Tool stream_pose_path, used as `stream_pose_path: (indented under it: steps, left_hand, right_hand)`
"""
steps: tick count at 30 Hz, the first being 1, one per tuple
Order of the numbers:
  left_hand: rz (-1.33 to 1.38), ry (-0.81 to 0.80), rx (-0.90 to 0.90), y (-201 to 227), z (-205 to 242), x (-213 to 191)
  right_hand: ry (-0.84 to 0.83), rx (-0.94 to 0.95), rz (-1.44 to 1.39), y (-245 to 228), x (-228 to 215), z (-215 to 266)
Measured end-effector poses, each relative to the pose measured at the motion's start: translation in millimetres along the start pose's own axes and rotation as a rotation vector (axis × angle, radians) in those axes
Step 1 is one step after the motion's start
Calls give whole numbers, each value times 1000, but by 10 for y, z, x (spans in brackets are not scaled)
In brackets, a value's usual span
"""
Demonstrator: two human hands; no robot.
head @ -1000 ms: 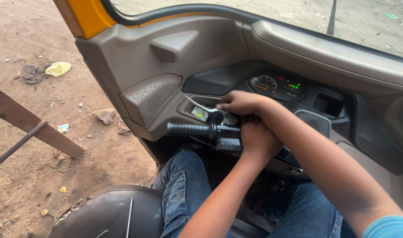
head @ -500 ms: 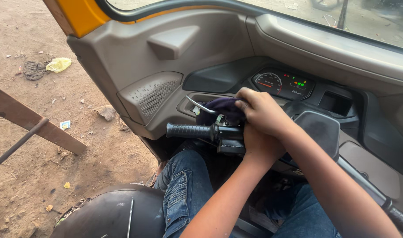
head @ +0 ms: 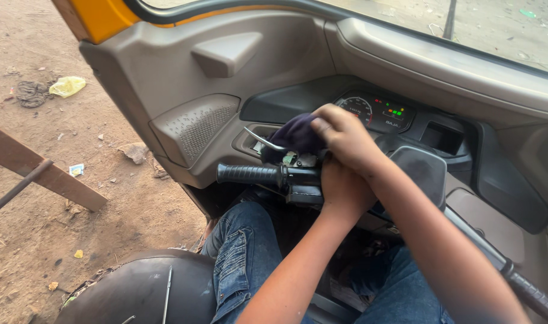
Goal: The person uses a screwdriver to adjust a component on the left handlebar of a three-wheeled vehicle. They then wipe the handlebar and dashboard area with a cloth.
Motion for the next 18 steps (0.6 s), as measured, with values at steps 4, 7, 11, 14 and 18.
stream_pose_path:
  steps: [4,7,11,14,18]
  left_hand:
    - [46,164,25,6,18,-171]
    - [186,236,37,14,65,-167]
    - [49,212,39,49,80,-76]
    - [36,305,64,66,96,-139]
    - [68,204,50,47,85,-77]
  right_hand:
    - [327,-157,241,-274,-148,185]
    - [109,-88,218,-335,-3,225]
    - [-198,-100,297,-368,187,219]
    - [-289,-98,339,-344,218,203]
    - [-172,-73,423,-289,199,240]
Point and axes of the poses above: each hand's wrist, its own z-axis away from the middle knuckle, its own x-axis out of the palm, y = z × x, the point moved 6 cm from there along -z, towards the middle knuckle, and after that the axes turned 2 degrees about y, right-handed, at the moved point
